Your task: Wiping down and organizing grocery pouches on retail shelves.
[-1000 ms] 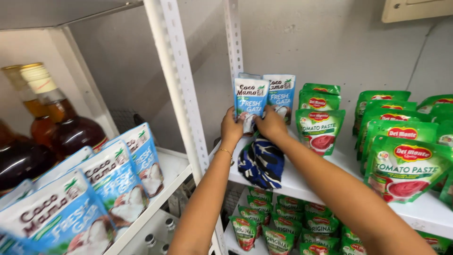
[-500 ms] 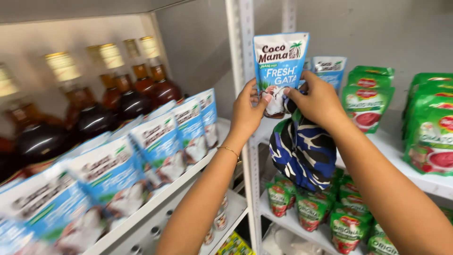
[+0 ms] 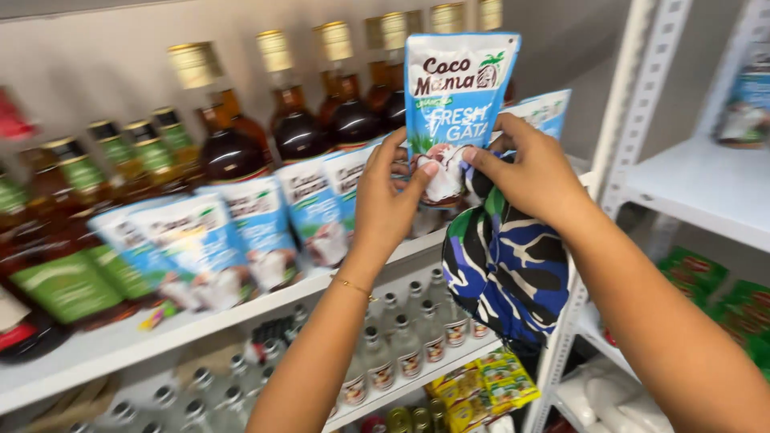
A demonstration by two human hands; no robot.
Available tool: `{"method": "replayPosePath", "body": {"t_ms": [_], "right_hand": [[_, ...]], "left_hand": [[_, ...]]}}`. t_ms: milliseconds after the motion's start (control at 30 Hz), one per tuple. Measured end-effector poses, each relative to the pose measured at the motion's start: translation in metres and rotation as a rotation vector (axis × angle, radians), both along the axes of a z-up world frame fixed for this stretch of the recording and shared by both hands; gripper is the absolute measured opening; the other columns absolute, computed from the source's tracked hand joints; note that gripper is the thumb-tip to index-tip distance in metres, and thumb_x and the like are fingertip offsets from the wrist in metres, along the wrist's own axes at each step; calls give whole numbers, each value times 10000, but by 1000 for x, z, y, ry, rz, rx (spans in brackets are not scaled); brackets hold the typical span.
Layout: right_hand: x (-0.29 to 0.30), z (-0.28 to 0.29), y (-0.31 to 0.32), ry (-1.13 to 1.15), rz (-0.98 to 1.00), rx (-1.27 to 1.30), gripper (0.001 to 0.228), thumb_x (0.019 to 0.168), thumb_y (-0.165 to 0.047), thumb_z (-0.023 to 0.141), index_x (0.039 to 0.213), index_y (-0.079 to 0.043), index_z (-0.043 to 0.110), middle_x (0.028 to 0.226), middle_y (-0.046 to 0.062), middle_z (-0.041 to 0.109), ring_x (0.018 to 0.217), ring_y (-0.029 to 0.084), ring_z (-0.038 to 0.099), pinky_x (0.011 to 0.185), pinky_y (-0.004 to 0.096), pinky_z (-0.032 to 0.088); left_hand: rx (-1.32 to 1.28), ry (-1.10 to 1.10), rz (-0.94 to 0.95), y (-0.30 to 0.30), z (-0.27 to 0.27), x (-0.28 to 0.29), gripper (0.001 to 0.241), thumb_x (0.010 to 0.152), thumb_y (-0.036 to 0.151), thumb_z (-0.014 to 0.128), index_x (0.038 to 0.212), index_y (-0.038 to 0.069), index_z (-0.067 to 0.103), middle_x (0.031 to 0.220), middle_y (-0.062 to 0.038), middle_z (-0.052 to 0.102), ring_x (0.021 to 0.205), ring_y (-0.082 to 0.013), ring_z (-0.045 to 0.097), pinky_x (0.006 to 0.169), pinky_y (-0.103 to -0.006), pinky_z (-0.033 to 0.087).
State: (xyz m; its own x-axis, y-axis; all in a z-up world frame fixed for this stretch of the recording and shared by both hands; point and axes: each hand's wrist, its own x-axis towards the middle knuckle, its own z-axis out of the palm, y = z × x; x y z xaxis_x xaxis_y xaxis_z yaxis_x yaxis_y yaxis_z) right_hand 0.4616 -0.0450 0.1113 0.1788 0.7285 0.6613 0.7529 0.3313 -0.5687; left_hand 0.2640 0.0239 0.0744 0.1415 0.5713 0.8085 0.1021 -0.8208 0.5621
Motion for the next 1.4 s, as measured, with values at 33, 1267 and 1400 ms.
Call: {"method": "replayPosePath", "body": {"t_ms": [33, 1267, 1400], "right_hand": [[-19, -5, 3, 1, 27, -1, 306, 900, -336, 737, 1165, -193, 685, 870, 11, 744, 727, 260, 681, 710, 374, 516], [-453, -87, 68, -196, 570, -362, 485, 954, -366, 624, 1369, -121, 566, 1178, 183, 732, 1120, 419, 694, 880, 580, 580], [-456, -84, 64, -233, 582, -341, 502, 998, -314, 571, 1426, -59, 506, 1193, 244, 713, 1123, 455, 682, 855, 602, 589]], "left_hand": [[-1, 1, 27, -2, -5, -22, 541, 908, 227, 781, 1406, 148, 582, 1093, -158, 652, 946, -308, 704, 765, -390, 636], [-329, -130, 573, -31, -115, -462, 511, 855, 83, 849, 1325, 117, 649, 1012, -124, 715, 898, -186, 698, 826, -349, 610], [-337, -99, 658, -37, -111, -454, 452, 883, 90, 823, 1297, 104, 644, 1010, -134, 728, 921, -215, 724, 860, -372, 599]]}}
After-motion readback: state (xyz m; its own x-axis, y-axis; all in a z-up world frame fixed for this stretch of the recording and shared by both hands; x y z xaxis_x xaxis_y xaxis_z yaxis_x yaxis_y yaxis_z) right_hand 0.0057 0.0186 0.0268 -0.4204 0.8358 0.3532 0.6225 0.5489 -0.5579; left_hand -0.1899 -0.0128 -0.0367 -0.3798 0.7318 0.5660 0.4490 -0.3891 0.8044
